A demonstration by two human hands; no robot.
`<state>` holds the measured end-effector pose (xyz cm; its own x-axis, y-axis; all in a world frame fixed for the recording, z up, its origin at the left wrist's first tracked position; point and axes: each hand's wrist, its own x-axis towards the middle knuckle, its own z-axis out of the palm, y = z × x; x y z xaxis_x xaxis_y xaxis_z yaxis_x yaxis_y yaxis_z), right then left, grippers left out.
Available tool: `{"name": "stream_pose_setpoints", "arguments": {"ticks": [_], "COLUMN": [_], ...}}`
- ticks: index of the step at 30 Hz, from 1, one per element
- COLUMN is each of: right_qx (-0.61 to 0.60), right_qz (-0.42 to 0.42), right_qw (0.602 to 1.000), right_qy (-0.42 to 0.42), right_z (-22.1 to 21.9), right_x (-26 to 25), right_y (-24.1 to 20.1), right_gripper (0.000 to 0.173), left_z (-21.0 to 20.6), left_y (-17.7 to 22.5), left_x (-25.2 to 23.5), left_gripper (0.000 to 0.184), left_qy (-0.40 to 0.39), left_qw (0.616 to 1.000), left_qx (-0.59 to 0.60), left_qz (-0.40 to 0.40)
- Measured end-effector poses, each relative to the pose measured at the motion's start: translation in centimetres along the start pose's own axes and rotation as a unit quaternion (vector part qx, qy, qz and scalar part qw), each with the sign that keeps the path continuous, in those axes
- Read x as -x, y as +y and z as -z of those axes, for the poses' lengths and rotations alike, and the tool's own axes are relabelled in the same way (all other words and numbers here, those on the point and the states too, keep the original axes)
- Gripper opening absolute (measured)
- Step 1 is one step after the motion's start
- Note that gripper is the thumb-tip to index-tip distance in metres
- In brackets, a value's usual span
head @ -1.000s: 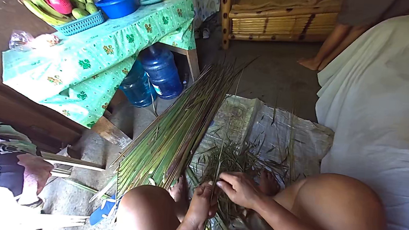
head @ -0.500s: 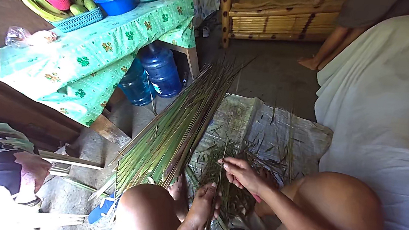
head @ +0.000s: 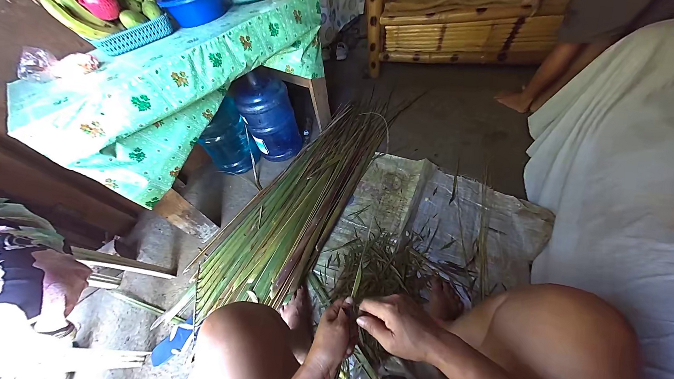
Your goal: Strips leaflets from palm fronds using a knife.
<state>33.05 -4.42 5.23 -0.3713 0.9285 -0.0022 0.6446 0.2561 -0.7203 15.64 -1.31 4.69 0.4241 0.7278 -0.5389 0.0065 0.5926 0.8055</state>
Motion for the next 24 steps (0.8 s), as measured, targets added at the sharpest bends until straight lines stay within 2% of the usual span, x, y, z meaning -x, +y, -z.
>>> {"name": "stream_pose_setpoints", "arguments": {"ticks": [4, 8, 11, 13, 15, 19, 24], "right_qx": [0.049, 0.040, -0.027, -0.104, -0.125, -0.063, 0.019], "right_qz": [-0.076, -0.168, -0.147, -0.108, -0.056, -0.018, -0.071], "right_qw": [0.995, 0.980, 0.983, 0.987, 0.991, 0.998, 0.996], "right_qy": [0.045, 0.094, 0.104, 0.051, 0.012, 0.021, 0.041], "right_z": [0.7, 2.4, 2.9, 2.1, 0.8, -0.5, 0.3], "right_x": [-0.9, -1.9, -1.8, -1.2, -0.7, -0.7, -1.6], "right_y": [1.4, 3.1, 3.5, 2.3, 0.8, 0.7, 2.5], "right_gripper": [0.036, 0.038, 0.037, 0.036, 0.034, 0.035, 0.037], "left_z": [-0.1, -0.1, 0.1, 0.2, 0.2, 0.1, -0.1], "left_y": [0.0, -0.2, -0.2, 0.2, 0.6, 0.4, 0.2], "left_x": [0.0, 0.4, 0.2, 0.0, -0.2, 0.0, 0.1], "left_gripper": [0.035, 0.037, 0.036, 0.036, 0.035, 0.035, 0.036], "left_qy": [-0.007, -0.035, -0.043, -0.027, -0.013, -0.013, -0.026], "left_qw": [1.000, 0.999, 0.999, 1.000, 1.000, 1.000, 0.999], "left_qx": [0.015, 0.005, 0.000, 0.007, 0.011, 0.028, 0.035], "left_qz": [0.004, 0.005, 0.004, 0.006, 0.006, -0.005, 0.011]}}
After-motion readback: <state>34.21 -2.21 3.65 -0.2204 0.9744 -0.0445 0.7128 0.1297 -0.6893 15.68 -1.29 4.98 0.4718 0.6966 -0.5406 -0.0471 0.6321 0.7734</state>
